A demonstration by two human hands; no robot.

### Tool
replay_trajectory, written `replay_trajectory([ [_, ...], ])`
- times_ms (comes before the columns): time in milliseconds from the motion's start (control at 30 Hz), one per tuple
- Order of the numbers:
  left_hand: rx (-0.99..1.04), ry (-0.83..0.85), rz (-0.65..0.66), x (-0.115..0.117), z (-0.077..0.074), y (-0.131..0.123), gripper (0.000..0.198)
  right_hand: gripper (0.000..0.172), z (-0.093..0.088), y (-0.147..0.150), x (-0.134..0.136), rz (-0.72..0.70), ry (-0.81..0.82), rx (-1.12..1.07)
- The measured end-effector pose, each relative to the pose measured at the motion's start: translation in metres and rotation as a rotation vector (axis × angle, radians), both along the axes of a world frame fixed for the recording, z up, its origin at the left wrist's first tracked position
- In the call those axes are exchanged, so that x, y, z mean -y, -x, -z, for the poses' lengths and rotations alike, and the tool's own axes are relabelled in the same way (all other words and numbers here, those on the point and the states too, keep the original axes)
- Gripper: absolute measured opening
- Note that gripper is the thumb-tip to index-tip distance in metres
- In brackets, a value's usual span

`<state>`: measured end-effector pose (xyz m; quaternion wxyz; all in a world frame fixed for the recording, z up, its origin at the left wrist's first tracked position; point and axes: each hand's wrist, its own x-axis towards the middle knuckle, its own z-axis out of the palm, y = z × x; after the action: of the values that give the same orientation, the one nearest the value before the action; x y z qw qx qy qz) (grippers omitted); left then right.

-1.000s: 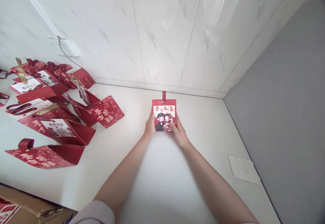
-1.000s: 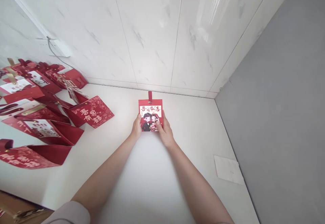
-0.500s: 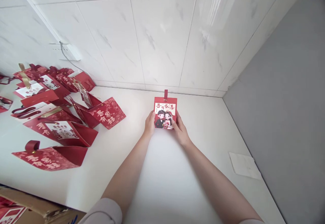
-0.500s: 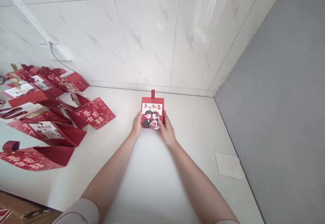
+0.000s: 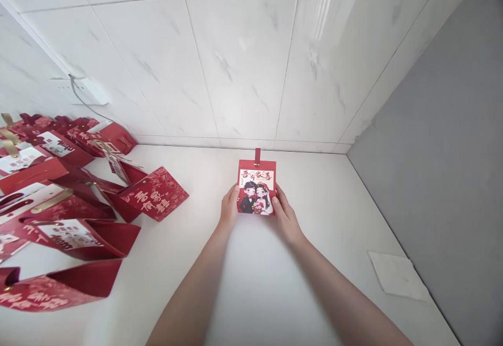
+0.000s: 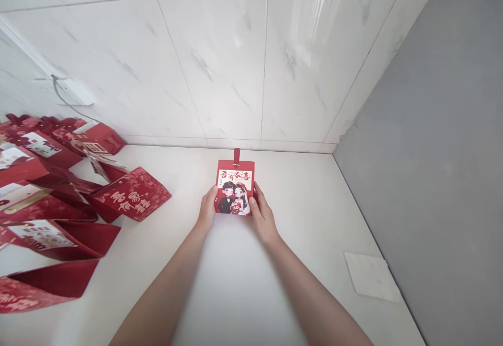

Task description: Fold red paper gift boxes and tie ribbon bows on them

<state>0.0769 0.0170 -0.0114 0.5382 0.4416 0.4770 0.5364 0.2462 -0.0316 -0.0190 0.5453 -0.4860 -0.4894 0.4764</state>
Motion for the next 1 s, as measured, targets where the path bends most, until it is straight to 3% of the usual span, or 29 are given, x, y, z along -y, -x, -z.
replay_trajectory([
  [333, -0.003, 0.043, -0.001, -0.003, 0.007, 0.000, 0.053, 0.060, -0.005, -0.003, 0.002, -0.085, -0.020, -0.034],
  [533, 0.048, -0.118, -0.087, 0.000, 0.002, -0.001, 0.048, 0.099, -0.001, 0.004, 0.010, -0.086, -0.293, 0.189],
  [633, -0.044, -0.106, -0.072, 0.001, 0.004, -0.002, 0.053, 0.091, 0.005, 0.006, 0.011, 0.081, -0.318, 0.302],
  [733, -0.109, -0.185, 0.083, 0.005, 0.006, -0.004, 0.055, 0.079, 0.010, 0.004, 0.010, 0.204, -0.325, 0.393],
  [867, -0.020, -0.283, 0.382, 0.009, 0.000, -0.005, 0.072, 0.052, 0.004, 0.002, 0.008, 0.112, -0.326, 0.434],
  [1000, 0.053, -0.207, 0.429, 0.011, -0.009, -0.006, 0.077, 0.047, -0.011, 0.004, 0.005, -0.033, -0.205, 0.316],
])
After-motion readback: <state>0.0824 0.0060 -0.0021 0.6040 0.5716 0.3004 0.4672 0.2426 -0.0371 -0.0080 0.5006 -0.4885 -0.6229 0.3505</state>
